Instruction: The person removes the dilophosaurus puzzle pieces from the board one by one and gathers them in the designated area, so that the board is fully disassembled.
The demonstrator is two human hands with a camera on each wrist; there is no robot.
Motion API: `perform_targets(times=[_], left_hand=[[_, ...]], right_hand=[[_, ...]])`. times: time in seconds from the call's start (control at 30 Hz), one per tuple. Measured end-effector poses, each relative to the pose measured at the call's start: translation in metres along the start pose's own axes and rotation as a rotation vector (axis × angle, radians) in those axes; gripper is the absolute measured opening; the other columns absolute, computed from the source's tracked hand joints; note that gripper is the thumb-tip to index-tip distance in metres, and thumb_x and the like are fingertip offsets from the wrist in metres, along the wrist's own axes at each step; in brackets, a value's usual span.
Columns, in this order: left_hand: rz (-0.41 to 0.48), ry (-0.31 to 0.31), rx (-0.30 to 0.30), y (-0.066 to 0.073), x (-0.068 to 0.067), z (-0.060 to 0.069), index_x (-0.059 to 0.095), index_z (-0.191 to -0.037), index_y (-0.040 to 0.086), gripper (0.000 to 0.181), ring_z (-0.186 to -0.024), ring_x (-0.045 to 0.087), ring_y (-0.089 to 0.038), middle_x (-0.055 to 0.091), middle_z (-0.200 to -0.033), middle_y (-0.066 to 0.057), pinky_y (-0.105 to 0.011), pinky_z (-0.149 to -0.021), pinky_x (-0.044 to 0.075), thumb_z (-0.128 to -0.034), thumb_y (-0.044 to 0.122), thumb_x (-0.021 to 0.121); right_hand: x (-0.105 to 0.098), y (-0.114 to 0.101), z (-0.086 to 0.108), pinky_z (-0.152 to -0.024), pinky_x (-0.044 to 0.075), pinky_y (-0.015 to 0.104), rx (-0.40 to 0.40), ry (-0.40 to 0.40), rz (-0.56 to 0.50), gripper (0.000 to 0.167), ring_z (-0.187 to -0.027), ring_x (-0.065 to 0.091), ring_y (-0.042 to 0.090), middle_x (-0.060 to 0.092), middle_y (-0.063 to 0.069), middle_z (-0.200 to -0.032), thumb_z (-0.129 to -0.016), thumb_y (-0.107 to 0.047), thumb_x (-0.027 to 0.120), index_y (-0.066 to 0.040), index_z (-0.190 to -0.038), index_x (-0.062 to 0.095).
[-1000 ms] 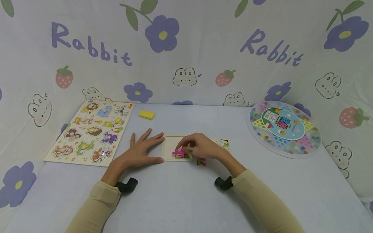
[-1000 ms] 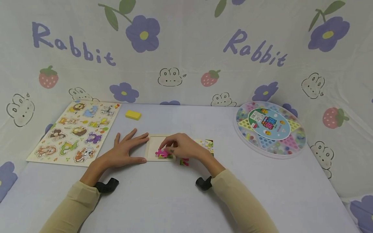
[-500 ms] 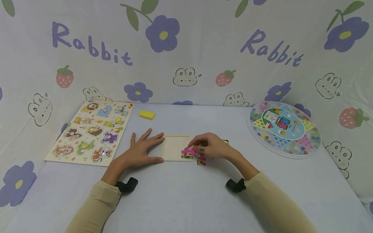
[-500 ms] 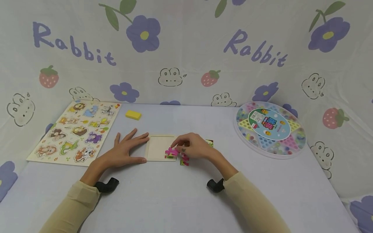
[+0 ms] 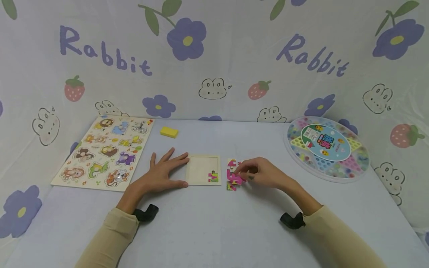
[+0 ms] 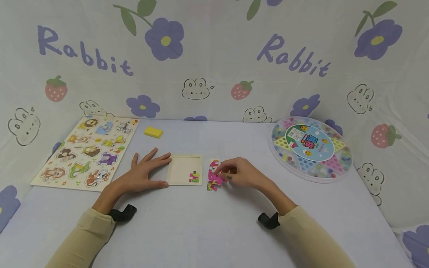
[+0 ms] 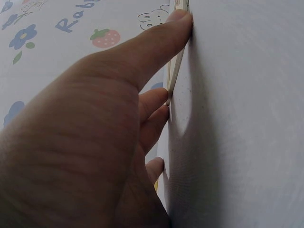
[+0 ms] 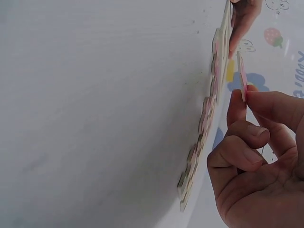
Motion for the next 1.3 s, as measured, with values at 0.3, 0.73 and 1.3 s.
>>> perform_targets(times=[0.3, 0.73, 1.3], left_hand=[[-0.001, 0.005, 0.004, 0.0, -0.001, 0.001, 0.043, -0.163, 0.025, 0.088, -0.169, 0.003, -0.038, 0.032, -0.176, 0.005, -0.078, -0.123, -0.018, -0.0884, 0.056, 0.08], [-0.001, 0.002, 0.019, -0.001, 0.001, 0.0, 0.043, -0.164, 0.025, 0.088, -0.169, 0.003, -0.038, 0.031, -0.176, 0.006, -0.078, -0.123, -0.019, -0.089, 0.054, 0.08], [0.001, 0.0, 0.012, -0.002, 0.001, 0.001, 0.042, -0.164, 0.026, 0.088, -0.169, 0.002, -0.037, 0.031, -0.176, 0.006, -0.078, -0.123, -0.019, -0.0891, 0.054, 0.079]], right_hand=[[-0.003, 0.011, 0.016, -0.081, 0.055, 0.021, 0.0, 0.003, 0.017, 0.018, -0.094, 0.063, 0.016, 0.079, 0.003, -0.114, -0.101, -0.01, 0.07, -0.014, -0.115, 0.08], [0.001, 0.019, 0.021, -0.076, 0.053, 0.02, 0.011, -0.009, 0.049, 0.019, -0.09, 0.062, 0.015, 0.079, -0.002, -0.11, -0.1, -0.01, 0.071, -0.019, -0.114, 0.081], [0.0, 0.013, 0.024, -0.07, 0.049, 0.018, -0.033, -0.035, 0.126, 0.022, -0.083, 0.057, 0.013, 0.078, -0.002, -0.109, -0.1, -0.01, 0.072, -0.016, -0.12, 0.079]])
Point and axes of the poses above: each hand's wrist, its own z-axis away from the middle knuckle, its own x-axis out of the palm, y = z × x, the point moved 6 cm from there along -z, towards the middle knuckle
